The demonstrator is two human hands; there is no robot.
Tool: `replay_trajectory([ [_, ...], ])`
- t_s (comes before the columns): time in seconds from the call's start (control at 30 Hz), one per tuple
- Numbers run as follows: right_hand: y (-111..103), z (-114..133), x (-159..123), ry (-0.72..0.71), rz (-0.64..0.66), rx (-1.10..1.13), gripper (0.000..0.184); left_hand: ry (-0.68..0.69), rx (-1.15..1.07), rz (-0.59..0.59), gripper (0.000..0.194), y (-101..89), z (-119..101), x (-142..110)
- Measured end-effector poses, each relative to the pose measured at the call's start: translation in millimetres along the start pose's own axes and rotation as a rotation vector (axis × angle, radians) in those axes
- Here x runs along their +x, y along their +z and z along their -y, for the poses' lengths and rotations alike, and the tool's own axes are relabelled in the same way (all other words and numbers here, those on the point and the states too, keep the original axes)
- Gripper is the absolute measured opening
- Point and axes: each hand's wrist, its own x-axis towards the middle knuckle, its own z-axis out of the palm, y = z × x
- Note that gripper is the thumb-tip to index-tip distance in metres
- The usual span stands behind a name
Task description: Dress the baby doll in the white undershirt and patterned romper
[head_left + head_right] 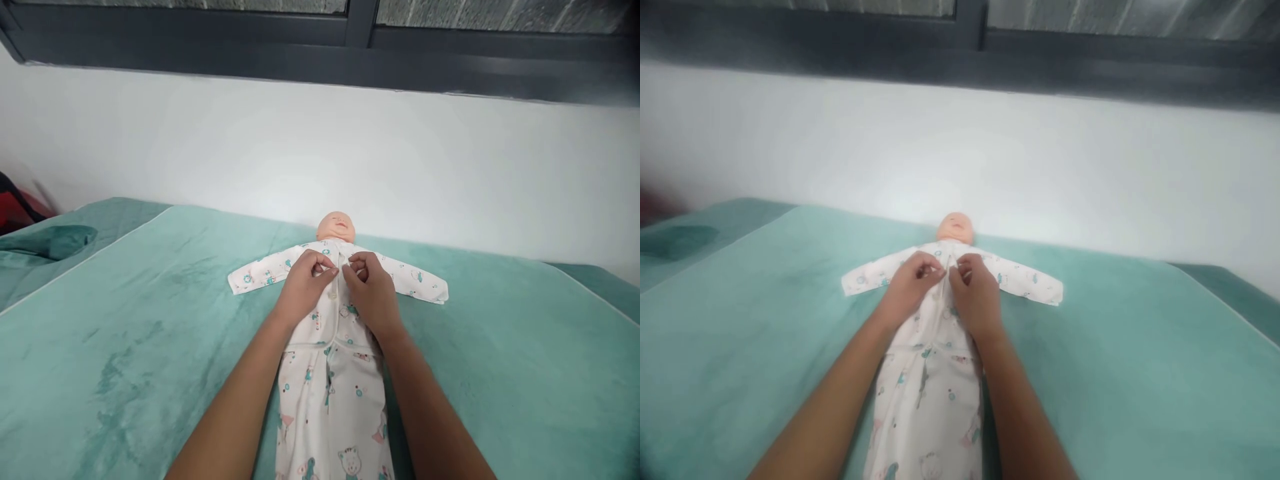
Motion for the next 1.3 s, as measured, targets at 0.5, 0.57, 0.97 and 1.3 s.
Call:
replay_trajectory([
  [0.5,5,25,-5,-0.003,0.066,-0.522,0.010,-0.089,-0.152,-0.028,0.013,0.0,-2,0],
  [0.57,3,24,-3,0.000,0.065,-0.477,0.009,-0.076,-0.140,-0.025,0.013,-0.1,0,0],
  [0.97,-9,0,-8,0.164,0.075,0.323,0.023,-0.035,-0.080,0.006,0.015,0.1,-6,-3],
  [1.3,-5,-2,-10,0.093,0.095,0.329,0.030,-0.086,-0.265,0.022,0.016,1.9,-9,-4],
])
